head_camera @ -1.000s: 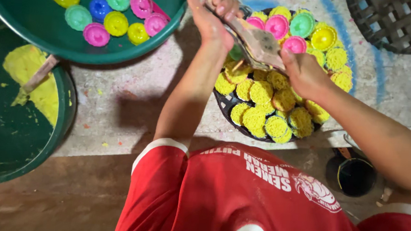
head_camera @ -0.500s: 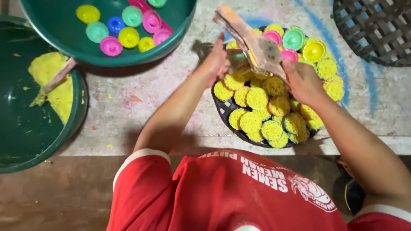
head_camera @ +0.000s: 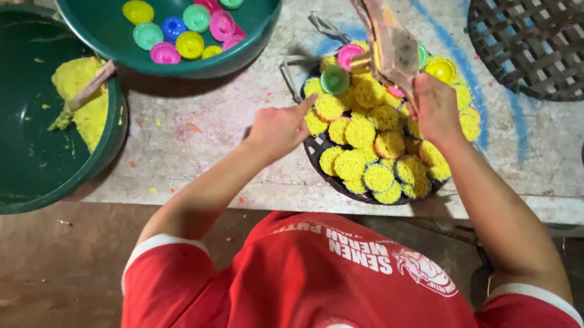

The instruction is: The person fills small colorful plastic molds arranged in a basket with a yellow paste using a manual extruder tool. They repeatedly load the extruder from a green basin and press the paste into each mold cavity.

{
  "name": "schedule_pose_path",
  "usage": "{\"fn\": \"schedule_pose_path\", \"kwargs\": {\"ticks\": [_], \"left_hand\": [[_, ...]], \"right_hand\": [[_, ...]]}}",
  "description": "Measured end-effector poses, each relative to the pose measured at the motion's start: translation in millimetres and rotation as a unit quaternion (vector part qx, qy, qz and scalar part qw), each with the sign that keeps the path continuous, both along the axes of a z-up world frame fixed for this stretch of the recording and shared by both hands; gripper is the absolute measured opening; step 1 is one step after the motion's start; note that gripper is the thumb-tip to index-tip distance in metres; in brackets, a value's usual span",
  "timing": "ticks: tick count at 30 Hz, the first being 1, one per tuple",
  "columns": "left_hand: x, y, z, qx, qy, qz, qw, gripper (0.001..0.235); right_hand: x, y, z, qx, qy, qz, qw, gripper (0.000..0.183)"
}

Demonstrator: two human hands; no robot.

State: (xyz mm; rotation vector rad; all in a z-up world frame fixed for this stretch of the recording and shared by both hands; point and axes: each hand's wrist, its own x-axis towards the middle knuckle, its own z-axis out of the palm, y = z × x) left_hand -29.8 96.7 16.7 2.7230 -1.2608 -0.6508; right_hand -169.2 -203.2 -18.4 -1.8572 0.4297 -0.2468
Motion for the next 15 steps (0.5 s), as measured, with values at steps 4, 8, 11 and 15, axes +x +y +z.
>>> {"fn": "schedule_pose_path", "kwargs": {"ticks": [4, 8, 11, 15], "left_hand": [[8.2, 6.2, 56.2, -0.321, -0.132, -0.050, 0.936, 0.058], [4.0, 9.6, 97.0, -0.232, 0.142, -0.162, 0.949, 0.051], [-11.7, 44.1, 124.1, -0.159, 0.201, -0.274, 0.927, 0.046], [-22.8, 127.4, 140.3, -0.186, -0.015, -0.340, 0.922, 0.040]], "right_hand": [[-2.3, 36.1, 70.6, -0.023, -0.019, 0.095, 0.995, 0.054], [-18.5, 78.4, 154.2, -0.286, -0.050, 0.227, 0.930, 0.058], [-14.9, 115.5, 224.4, -0.374, -0.237, 0.295, 0.847, 0.061], [49.7, 174.7, 287.6, -0.412, -0.389, 0.405, 0.717, 0.070]]}}
